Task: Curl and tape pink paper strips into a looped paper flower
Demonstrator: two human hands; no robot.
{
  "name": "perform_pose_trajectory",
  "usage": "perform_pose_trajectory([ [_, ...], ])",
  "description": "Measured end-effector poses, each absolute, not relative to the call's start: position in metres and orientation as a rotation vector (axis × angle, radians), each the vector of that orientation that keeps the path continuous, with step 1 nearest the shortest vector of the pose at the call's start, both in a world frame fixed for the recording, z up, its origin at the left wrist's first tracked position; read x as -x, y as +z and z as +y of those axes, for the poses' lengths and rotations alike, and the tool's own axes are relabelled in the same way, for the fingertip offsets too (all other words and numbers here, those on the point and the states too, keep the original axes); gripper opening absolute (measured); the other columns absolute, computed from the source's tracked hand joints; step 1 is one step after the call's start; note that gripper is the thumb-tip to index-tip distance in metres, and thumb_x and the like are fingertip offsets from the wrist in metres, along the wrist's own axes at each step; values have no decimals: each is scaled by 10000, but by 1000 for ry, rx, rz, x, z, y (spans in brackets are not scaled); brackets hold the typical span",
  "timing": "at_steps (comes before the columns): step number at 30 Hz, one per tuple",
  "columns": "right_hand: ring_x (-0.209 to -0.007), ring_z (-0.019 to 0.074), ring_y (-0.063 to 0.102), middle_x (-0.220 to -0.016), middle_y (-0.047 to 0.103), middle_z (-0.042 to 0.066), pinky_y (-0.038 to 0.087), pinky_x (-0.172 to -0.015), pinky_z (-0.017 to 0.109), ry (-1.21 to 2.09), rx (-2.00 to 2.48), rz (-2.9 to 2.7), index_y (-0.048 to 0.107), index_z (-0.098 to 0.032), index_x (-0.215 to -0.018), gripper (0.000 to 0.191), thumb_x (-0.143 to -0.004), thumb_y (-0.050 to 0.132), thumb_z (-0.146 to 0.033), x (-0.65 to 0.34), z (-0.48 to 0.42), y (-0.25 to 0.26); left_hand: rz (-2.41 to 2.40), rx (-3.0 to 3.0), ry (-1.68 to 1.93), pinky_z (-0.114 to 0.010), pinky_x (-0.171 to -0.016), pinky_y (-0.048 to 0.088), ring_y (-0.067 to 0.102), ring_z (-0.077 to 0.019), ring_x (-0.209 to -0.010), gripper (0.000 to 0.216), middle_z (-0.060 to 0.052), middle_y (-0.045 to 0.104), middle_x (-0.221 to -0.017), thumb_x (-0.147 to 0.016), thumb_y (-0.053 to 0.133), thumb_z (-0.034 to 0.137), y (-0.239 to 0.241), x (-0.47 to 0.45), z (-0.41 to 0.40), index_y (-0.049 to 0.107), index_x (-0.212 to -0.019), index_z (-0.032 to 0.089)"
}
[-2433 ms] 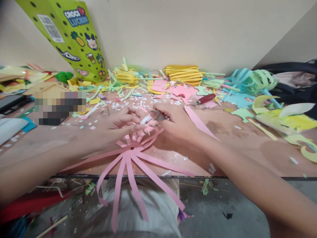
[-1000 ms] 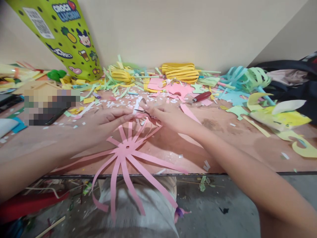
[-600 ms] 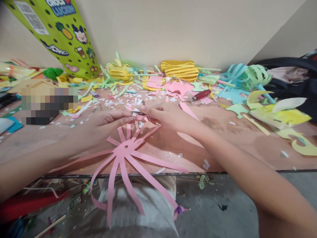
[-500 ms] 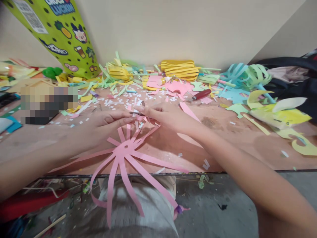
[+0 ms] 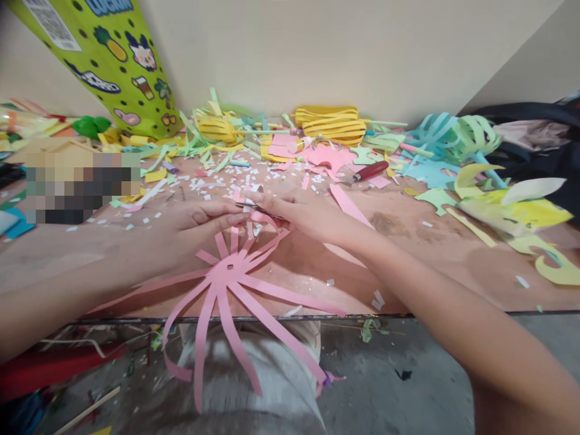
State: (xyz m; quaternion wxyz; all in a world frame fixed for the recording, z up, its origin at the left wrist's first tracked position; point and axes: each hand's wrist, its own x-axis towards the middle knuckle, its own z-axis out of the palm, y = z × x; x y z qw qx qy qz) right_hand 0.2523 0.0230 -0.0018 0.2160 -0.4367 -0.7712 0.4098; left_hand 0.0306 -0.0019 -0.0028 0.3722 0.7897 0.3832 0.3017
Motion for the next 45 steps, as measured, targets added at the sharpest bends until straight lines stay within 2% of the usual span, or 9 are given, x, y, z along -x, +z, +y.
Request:
perform_pose_trajectory([
  [8,-574,102,376,-631,436,-21,285,-601,290,1083,1224,-2162,530,-185,-664,645,-943,384,-748,-253,26,-7,977,-2036,775,-228,-808,509,673,-136,-848,232,16,705,-780,-981,528,233,-7,-30,-1,722,-862,189],
  [14,-582,102,383,-646,460,-21,285,-605,288,1091,1252,-2158,517,-185,-669,629,-943,399,-739,-253,24,-6,970,-2050,788,-208,-794,499,664,-114,-835,237,22,717,-827,-981,531,219,-7,-29,-1,720,-843,183],
  [25,-635,120,424,-692,475,-12,295,-622,292,1143,1192,-2168,558,-191,-728,625,-942,379,-750,-255,26,-11,1055,-2026,727,-257,-743,534,688,-170,-812,296,-17,752,-811,-948,530,356,-4,-30,0,755,-876,178],
  [31,-630,120,422,-693,483,-13,298,-615,289,1135,1219,-2174,553,-194,-722,591,-950,409,-721,-256,25,-10,1079,-2002,671,-289,-808,545,698,-195,-902,289,-15,752,-828,-952,534,376,-3,-29,0,740,-859,196],
  [35,-618,119,415,-668,450,-20,303,-613,290,1140,1209,-2153,527,-196,-703,583,-947,429,-716,-255,25,-10,1053,-2013,696,-293,-787,547,694,-194,-880,290,-17,752,-838,-960,526,372,-5,-28,1,742,-870,200],
  [38,-645,128,447,-693,491,-10,345,-645,288,1158,1194,-2129,561,-195,-719,582,-940,443,-719,-254,24,-12,1052,-2027,714,-283,-774,546,689,-183,-845,279,-8,748,-837,-960,524,366,-5,-27,2,732,-866,204],
  [41,-705,145,490,-740,548,10,389,-693,287,1155,1148,-2096,598,-195,-744,573,-945,447,-710,-251,23,-13,1057,-2059,713,-279,-779,542,681,-176,-818,321,-6,720,-787,-967,507,368,-4,-27,3,675,-754,196],
  [45,-754,164,538,-792,620,35,421,-726,293,1172,1149,-2032,623,-191,-757,554,-946,471,-689,-248,23,-15,1060,-2049,701,-288,-798,538,686,-189,-853,352,-9,712,-772,-974,508,385,-4,-27,2,661,-720,196],
])
